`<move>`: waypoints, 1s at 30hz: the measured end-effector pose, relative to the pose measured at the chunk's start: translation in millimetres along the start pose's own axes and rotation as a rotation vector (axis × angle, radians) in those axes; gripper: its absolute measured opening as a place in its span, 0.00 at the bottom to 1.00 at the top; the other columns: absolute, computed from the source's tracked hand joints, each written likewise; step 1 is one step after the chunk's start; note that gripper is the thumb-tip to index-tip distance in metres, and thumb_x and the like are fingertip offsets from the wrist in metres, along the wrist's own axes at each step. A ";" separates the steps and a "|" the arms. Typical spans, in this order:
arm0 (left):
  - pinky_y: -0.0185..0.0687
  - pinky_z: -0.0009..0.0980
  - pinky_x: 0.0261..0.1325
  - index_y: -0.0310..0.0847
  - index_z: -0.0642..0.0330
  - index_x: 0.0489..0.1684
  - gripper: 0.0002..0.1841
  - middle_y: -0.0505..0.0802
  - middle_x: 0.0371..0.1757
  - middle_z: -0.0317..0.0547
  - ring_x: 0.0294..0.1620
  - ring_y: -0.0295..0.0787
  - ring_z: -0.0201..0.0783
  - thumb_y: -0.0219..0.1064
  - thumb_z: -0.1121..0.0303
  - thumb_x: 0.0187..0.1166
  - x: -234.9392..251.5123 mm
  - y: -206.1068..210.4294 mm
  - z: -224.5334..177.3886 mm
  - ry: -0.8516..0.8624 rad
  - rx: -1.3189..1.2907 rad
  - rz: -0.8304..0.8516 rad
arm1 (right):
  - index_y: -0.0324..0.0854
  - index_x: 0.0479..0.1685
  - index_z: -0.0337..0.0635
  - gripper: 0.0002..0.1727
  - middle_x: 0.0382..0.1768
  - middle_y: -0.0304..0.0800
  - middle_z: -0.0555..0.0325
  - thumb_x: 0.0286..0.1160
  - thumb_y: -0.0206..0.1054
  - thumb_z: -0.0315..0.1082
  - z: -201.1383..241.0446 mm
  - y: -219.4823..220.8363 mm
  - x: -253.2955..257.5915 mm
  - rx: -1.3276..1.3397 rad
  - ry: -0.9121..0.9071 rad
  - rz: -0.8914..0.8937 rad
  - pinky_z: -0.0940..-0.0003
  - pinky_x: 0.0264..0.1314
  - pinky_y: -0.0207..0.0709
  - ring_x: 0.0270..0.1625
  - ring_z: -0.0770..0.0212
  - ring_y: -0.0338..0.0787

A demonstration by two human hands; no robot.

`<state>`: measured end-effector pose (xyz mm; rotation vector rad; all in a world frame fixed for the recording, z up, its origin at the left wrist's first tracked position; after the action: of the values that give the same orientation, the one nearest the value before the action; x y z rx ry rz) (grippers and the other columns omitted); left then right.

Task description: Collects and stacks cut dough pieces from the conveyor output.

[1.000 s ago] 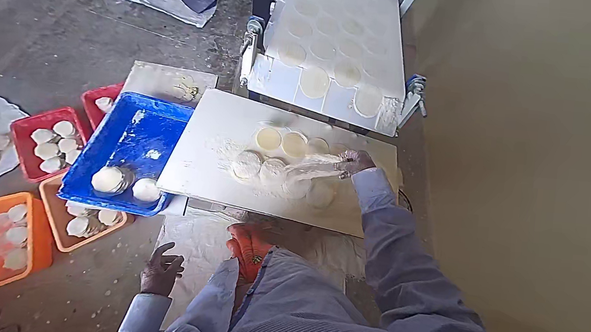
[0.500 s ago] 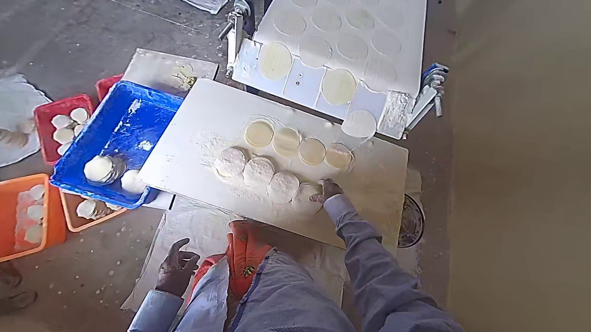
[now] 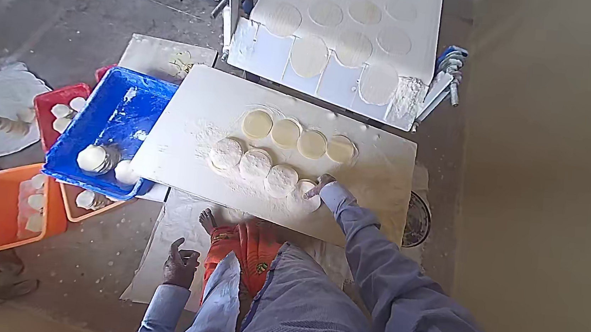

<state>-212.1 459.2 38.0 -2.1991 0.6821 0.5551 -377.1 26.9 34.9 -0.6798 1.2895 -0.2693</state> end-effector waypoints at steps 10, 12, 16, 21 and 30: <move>0.88 0.51 0.51 0.47 0.68 0.90 0.37 0.91 0.53 0.64 0.42 0.93 0.54 0.64 0.77 0.82 14.7 -17.7 -35.1 0.147 0.082 -0.053 | 0.76 0.72 0.33 0.41 0.67 0.84 0.33 0.56 0.88 0.40 -0.7 14.4 -25.3 0.167 -0.162 -0.214 0.40 0.78 0.73 0.73 0.38 0.83; 0.87 0.51 0.54 0.47 0.69 0.90 0.37 0.91 0.52 0.64 0.44 0.93 0.54 0.64 0.76 0.81 16.6 -16.7 -51.5 0.204 0.092 -0.038 | 0.74 0.74 0.34 0.42 0.66 0.86 0.33 0.54 0.88 0.35 5.2 13.2 -37.3 0.246 -0.213 -0.277 0.42 0.76 0.75 0.71 0.38 0.85; 0.86 0.52 0.61 0.56 0.72 0.87 0.34 0.91 0.56 0.65 0.51 0.93 0.55 0.65 0.73 0.81 29.1 4.8 -92.1 0.306 0.015 0.080 | 0.71 0.80 0.41 0.42 0.66 0.87 0.36 0.60 0.84 0.34 34.1 0.5 -77.6 0.188 -0.274 -0.315 0.39 0.75 0.75 0.70 0.36 0.86; 0.87 0.43 0.57 0.62 0.72 0.81 0.24 0.90 0.56 0.62 0.51 0.91 0.46 0.51 0.66 0.93 55.9 42.5 -146.4 0.144 -0.663 0.456 | 0.74 0.76 0.35 0.42 0.60 0.92 0.36 0.54 0.84 0.31 116.7 -12.2 -125.0 0.142 -0.576 -0.376 0.35 0.69 0.78 0.64 0.35 0.90; 0.85 0.48 0.57 0.75 0.62 0.69 0.40 0.91 0.52 0.55 0.53 0.90 0.48 0.28 0.36 0.88 128.5 -29.2 -171.5 -0.149 -1.579 0.603 | 0.74 0.73 0.33 0.39 0.51 0.95 0.47 0.51 0.79 0.25 309.2 -8.5 -106.4 0.531 -0.792 -0.100 0.69 0.51 0.89 0.47 0.64 0.95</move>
<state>-66.3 307.0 86.3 -3.1999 0.9830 2.0884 -113.9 174.9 160.8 -0.3277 0.3941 -0.3585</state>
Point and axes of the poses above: each hand's wrist, its own x-axis towards the middle knuckle, its own y-axis out of the palm, z = x × y, the point moved 5 cm from there along x, towards the middle knuckle
